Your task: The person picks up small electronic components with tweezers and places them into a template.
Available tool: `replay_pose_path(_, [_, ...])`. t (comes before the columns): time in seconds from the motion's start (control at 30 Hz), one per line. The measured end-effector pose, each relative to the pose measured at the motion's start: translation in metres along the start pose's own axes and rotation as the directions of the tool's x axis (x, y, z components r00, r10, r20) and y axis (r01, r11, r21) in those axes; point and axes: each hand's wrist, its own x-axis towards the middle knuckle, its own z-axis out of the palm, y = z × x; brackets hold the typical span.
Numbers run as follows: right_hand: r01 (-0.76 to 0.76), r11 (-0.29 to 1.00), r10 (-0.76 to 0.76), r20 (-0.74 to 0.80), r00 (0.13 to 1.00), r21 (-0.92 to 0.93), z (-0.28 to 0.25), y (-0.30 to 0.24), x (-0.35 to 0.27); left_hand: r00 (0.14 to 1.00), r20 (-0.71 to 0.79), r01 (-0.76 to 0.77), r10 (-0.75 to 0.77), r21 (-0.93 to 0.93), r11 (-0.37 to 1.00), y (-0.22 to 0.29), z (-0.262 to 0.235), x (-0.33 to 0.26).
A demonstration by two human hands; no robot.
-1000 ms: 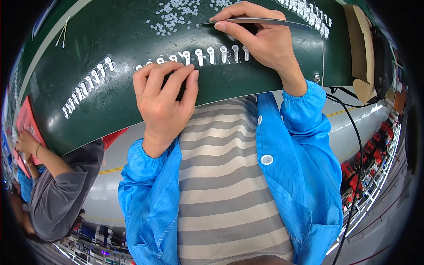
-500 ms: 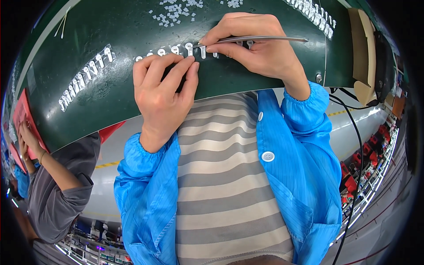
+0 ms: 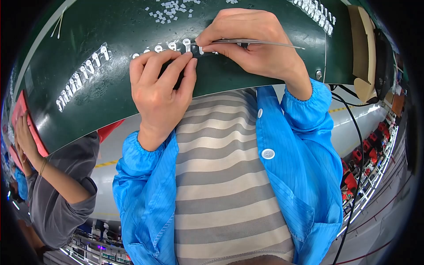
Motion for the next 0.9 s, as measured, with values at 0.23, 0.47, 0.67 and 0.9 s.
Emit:
replay_pose_path(0.23, [0.008,1.000,-0.008,0.000,1.000,-0.022,-0.003,-0.002,0.001,1.000,0.010,-0.004,0.004,0.053,0.999,0.004,0.002,0.001])
replay_pose_path(0.47, [-0.120,0.982,0.156,-0.268,0.951,0.147,-0.006,0.002,0.003,0.998,0.058,-0.016,0.012,0.068,0.998,0.005,0.002,0.002])
replay_pose_path(0.67, [-0.357,0.909,0.400,-0.213,0.891,0.215,-0.008,-0.004,0.002,0.999,0.050,-0.010,0.007,0.056,0.998,0.005,0.001,0.001])
replay_pose_path(0.9, [-0.346,0.921,0.386,-0.294,0.874,0.180,-0.010,-0.007,-0.006,0.999,0.049,-0.007,0.004,0.054,0.998,0.005,0.001,0.002])
